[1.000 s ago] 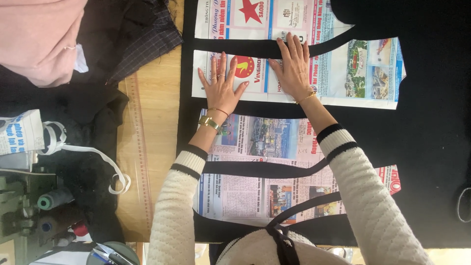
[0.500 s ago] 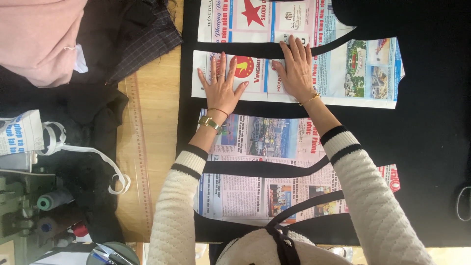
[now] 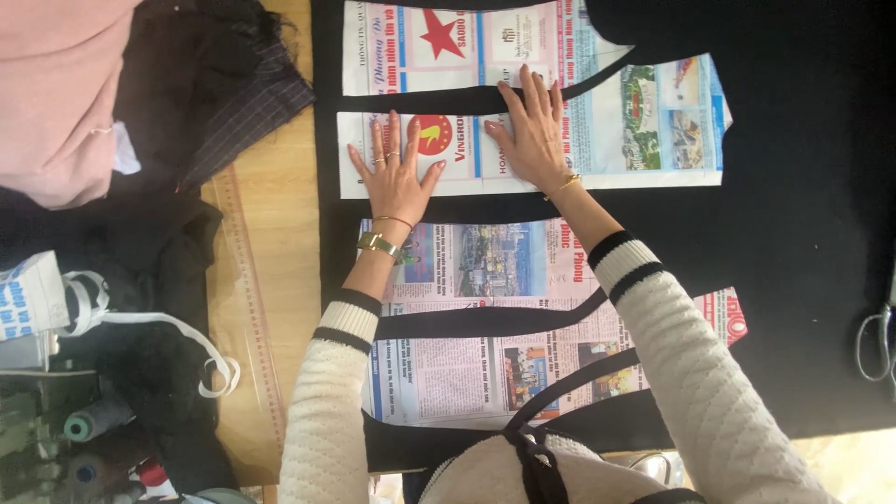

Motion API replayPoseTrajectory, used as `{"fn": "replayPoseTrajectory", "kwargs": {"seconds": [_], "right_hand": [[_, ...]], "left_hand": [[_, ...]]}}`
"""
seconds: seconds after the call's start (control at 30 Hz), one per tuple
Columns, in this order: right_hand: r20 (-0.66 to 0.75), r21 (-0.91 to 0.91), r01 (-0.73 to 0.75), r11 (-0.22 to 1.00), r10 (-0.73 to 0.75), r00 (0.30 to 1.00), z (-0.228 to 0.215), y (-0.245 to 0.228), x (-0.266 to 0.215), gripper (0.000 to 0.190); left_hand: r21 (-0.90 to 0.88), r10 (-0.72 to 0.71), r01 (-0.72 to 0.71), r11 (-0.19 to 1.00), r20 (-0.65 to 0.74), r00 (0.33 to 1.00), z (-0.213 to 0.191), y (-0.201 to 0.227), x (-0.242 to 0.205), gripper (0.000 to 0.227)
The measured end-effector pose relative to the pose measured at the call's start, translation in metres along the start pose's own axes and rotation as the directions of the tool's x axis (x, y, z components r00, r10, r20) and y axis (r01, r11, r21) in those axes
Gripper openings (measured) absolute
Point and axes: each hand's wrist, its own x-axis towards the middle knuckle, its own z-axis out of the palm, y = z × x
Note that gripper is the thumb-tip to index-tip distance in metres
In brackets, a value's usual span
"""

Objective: The person uses scissors to cut a piece of black fabric that is laid over a newspaper template on a wooden table. They adjust the fabric and the newspaper template multiple times to align the cutting lines before making precise cuts along the edges.

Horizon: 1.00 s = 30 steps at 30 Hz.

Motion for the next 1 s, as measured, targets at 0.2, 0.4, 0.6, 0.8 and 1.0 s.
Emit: {"fn": "replayPoseTrajectory", "kwargs": {"seconds": [0.2, 0.4, 0.6, 0.8, 1.0], "right_hand": [[0.04, -0.014, -0.061, 0.998, 0.061, 0.997, 0.01, 0.007, 0.002, 0.058], [0.063, -0.001, -0.1, 0.995, 0.1, 0.993, 0.011, 0.002, 0.004, 0.056], [0.065, -0.016, -0.116, 0.993, 0.117, 0.991, 0.014, 0.002, 0.005, 0.058], [0.034, 0.01, -0.101, 0.995, 0.101, 0.994, 0.007, 0.001, 0.003, 0.058], [0.007, -0.011, -0.059, 0.998, 0.059, 0.998, 0.003, 0.008, 0.007, 0.051]], "left_hand": [[-0.009, -0.007, 0.007, 1.0, -0.02, 1.0, -0.001, 0.001, 0.0, 0.079], [-0.002, -0.01, 0.01, 1.0, -0.022, 1.0, 0.0, -0.001, -0.001, 0.078], [0.005, -0.008, 0.009, 1.0, -0.019, 1.0, 0.0, -0.001, -0.001, 0.078], [-0.008, 0.001, -0.001, 1.0, -0.063, 0.998, 0.004, -0.002, -0.001, 0.078], [-0.013, -0.002, 0.002, 1.0, -0.045, 0.999, 0.003, -0.001, -0.001, 0.078]]}}
